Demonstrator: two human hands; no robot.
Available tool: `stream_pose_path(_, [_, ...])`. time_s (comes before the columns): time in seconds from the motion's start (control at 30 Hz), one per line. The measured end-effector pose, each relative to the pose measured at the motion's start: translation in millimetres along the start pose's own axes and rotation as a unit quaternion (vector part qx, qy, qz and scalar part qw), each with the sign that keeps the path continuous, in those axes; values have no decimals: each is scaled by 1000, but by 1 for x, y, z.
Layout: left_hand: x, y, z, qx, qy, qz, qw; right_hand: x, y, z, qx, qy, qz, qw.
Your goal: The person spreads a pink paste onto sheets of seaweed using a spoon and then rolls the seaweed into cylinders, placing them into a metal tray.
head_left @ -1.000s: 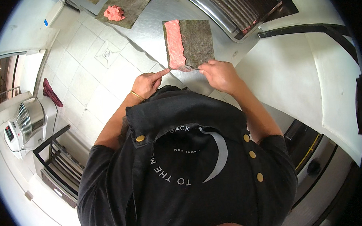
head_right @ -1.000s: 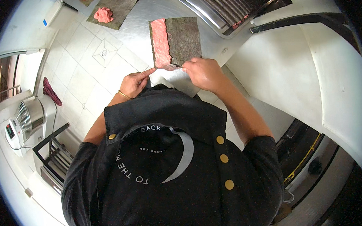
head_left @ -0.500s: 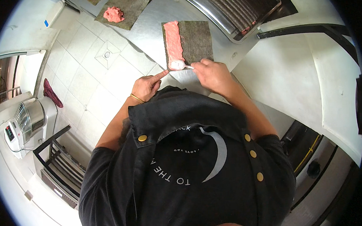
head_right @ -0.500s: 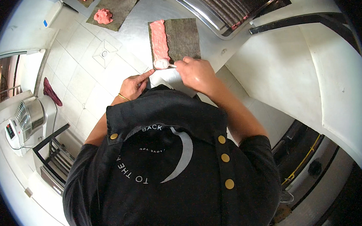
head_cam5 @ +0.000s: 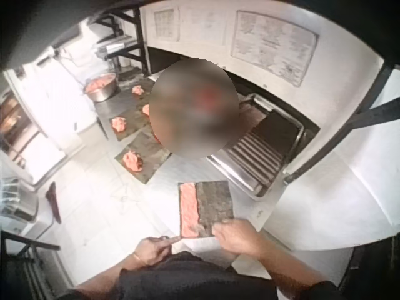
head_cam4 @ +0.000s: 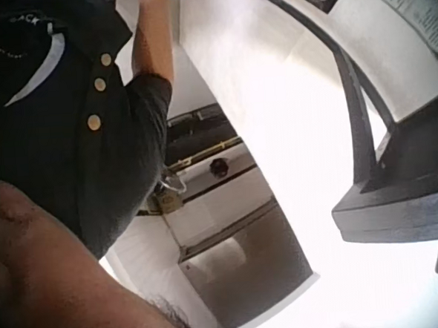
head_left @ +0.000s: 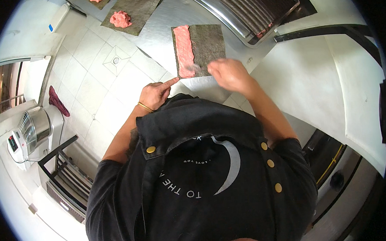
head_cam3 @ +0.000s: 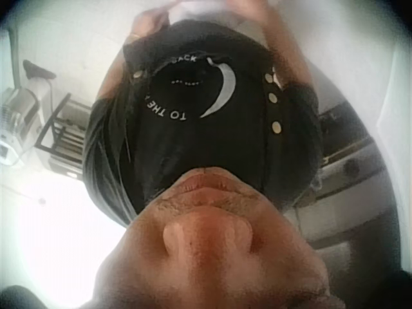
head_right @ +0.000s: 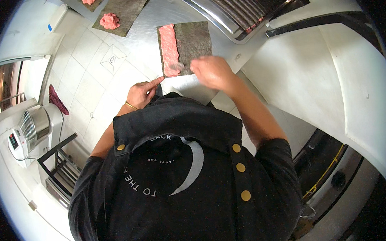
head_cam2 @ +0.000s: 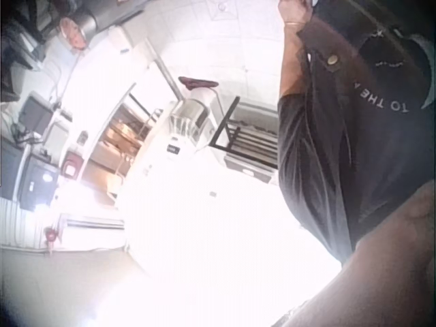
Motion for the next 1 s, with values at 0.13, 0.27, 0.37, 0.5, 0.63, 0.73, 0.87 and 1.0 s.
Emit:
stream_pose_path(0.13, [7,-6,6,-12,22,112,993,23,19,-22,-79,36,116,989])
stream_pose_path(0.27, [31,-18,32,5,24,191,981,21,51,19,0,154,114,981])
stream_pose_path(0.37, [42,-31,48,9,-35,245,969,-3,58,36,45,163,93,981])
stream_pose_path(0.5, [64,-44,67,-17,-11,311,950,-18,53,2,-31,132,115,984])
stream_pose_path(0.63, [75,-32,62,80,38,265,960,-20,42,-28,-108,146,174,968])
stream_pose_path(0.73, [39,12,43,8,47,137,989,2,30,-18,20,206,49,977])
stream_pose_path(0.87, [-4,31,29,14,-2,149,989,-3,18,8,57,136,-10,989])
stream_pose_path(1.0, [-6,30,24,23,-24,145,989,-12,12,36,96,101,-41,989])
Point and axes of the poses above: each hand's wrist, its own z-axis towards the middle knuckle, its own x-axis out of the back of the hand, y = z × x, the point moved 7 cm from there along z, towards the middle knuckle, and after that the axes turned 5 degrees about z, right-handed, at the moved point
